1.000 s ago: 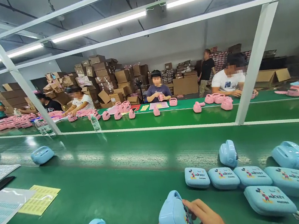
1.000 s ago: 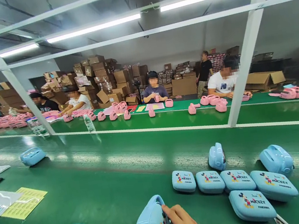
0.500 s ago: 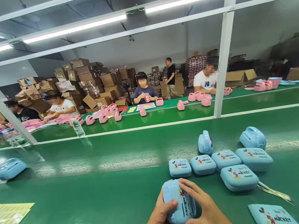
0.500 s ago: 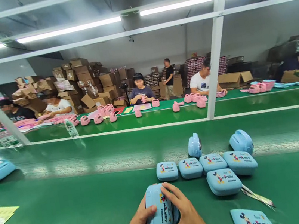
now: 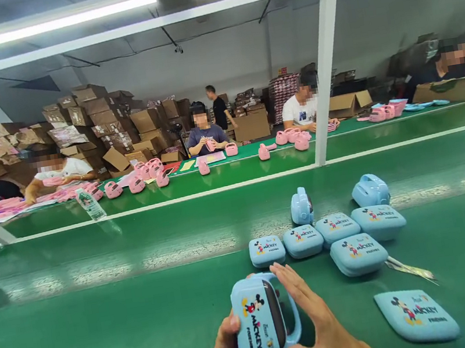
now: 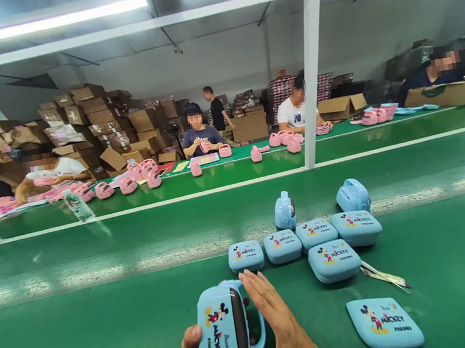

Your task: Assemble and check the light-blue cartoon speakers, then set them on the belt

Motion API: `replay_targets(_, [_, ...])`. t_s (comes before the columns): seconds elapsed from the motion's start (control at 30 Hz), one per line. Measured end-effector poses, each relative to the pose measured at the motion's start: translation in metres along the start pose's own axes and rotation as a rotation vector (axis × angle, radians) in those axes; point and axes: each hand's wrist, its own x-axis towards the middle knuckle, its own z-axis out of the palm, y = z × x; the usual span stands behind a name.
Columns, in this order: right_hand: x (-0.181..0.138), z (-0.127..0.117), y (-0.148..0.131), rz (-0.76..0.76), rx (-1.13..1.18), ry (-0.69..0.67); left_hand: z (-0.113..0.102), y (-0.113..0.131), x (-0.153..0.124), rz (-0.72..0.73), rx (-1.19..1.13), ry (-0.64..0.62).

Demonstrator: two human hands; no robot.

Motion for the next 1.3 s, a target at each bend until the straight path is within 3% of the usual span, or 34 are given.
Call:
replay_targets(0.13, [-0.005, 0.017, 0.011, -0.066, -0.04, 0.033, -0.011, -0.001, -0.003, 0.007, -0.047, -0.052])
replay_targets(0.23, [-0.006, 0.028, 0.02, -0.154, -0.111, 0.037, -0.017, -0.005, -0.006, 0.025, -0.035, -0.01])
replay_targets(0.33, [-0.001, 0.025, 0.021, -0.217, -0.129, -0.034, -0.014, -0.008, -0.007, 0.064, 0.002, 0.048])
replay_targets(0.53, [0.018, 0.0, 0.011, -0.157, -0.005, -0.221, 0.0, -0.014, -0.005, 0.153, 0.1, 0.182])
replay_targets(0.77, [0.016, 0.009, 0.013, -0.157, 0.033, -0.129, 0.01, -0.011, -0.006, 0.132, 0.153, 0.334])
replay_targets(1.3, [0.01, -0.018, -0.004, -0.001, 0.09, -0.222, 0.041, -0.004, -0.013, 0.161, 0.354, 0.462])
